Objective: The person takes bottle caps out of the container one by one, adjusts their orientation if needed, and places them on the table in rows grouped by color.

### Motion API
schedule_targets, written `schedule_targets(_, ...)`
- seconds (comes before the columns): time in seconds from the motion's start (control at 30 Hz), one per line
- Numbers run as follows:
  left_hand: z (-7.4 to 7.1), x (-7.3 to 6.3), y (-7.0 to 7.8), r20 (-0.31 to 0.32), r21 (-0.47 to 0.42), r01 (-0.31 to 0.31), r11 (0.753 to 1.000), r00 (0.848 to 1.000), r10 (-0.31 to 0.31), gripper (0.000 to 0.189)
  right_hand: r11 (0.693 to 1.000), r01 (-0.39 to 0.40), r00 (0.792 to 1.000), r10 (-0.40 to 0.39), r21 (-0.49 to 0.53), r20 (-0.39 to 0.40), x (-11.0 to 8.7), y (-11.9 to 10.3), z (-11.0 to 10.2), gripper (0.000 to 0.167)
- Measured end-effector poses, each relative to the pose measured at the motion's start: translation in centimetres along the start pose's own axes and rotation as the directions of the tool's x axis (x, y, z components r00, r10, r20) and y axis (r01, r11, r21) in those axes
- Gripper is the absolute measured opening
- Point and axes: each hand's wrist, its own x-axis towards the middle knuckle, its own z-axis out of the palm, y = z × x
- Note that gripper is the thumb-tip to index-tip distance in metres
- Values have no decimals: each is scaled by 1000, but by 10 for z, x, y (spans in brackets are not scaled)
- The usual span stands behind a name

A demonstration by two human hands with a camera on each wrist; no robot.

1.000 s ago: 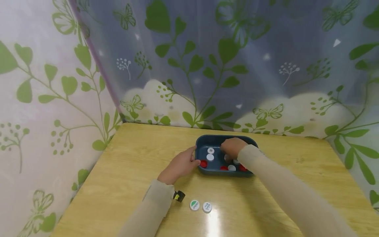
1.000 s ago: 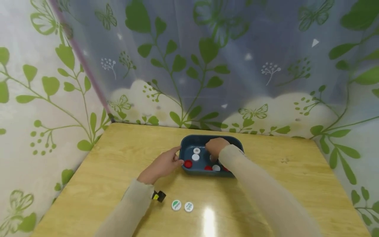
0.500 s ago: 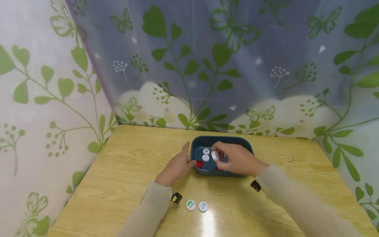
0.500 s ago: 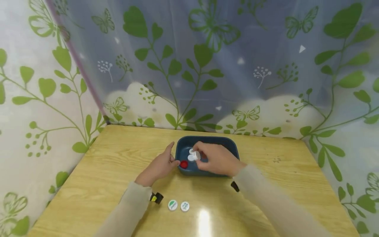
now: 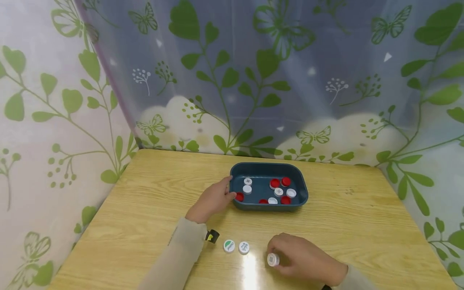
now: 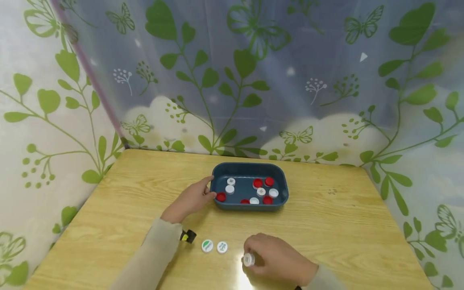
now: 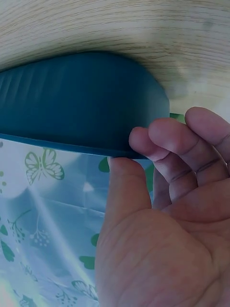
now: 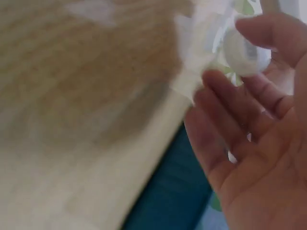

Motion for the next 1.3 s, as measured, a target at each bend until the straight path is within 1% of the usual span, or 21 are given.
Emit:
schedule_targets(0.13,0,0,-3,-2,3,-8,1000,1000,8,65,1000,-16,1000,16,-12,-10,4,2,7,14)
schedule_targets(0.23,0,1,-4,-1,2,-10,1000,1000,10,66,999,-25,999,24,-20,-24,8,4,12,15)
schedule_targets(0.37,0,2,-5,-1,-13,-9,1000,1000,9,66,998,-9,998,5,-59,-62,14,6,17,16)
schedule_targets(0.5,-1,1,-6,2,-30,-6,1000,1000,6,66,997,-1,998,-4,-73,-63,20,7,17,18)
schedule_targets(0.63,-3,0,-7,0,-36,5,999,1000,-5,66,1000,4,999,-3,12,-38,26,3,17,23)
schedule_targets(0.73,-4,0,-7,1,-40,14,999,1000,-14,66,996,-36,999,38,80,-23,30,1,18,21)
schedule_targets(0.77,-4,0,-7,1,-42,16,999,1000,-16,66,994,-50,998,53,92,-23,32,0,18,19)
schedule_targets(0.87,-4,-1,-7,5,-43,16,999,1000,-16,66,994,-73,996,76,86,-38,33,2,19,14)
schedule_targets(0.97,-4,-1,-6,3,-42,17,999,1000,-17,67,996,-49,996,53,73,-67,33,6,19,11)
schedule_targets(1.07,-4,-1,-6,0,-42,15,999,1000,-15,66,991,-36,997,44,128,-62,33,9,17,15)
schedule_targets(1.17,-5,-2,-5,3,-45,14,999,1000,-14,66,982,-62,997,68,178,-29,34,11,15,19)
schedule_targets(1.23,-6,-2,-5,9,-52,19,998,1000,-19,66,986,-89,996,92,141,-19,35,11,14,22)
schedule_targets(1.3,-6,-3,-5,14,-56,20,998,1000,-19,66,992,-112,993,114,55,-25,35,12,13,27)
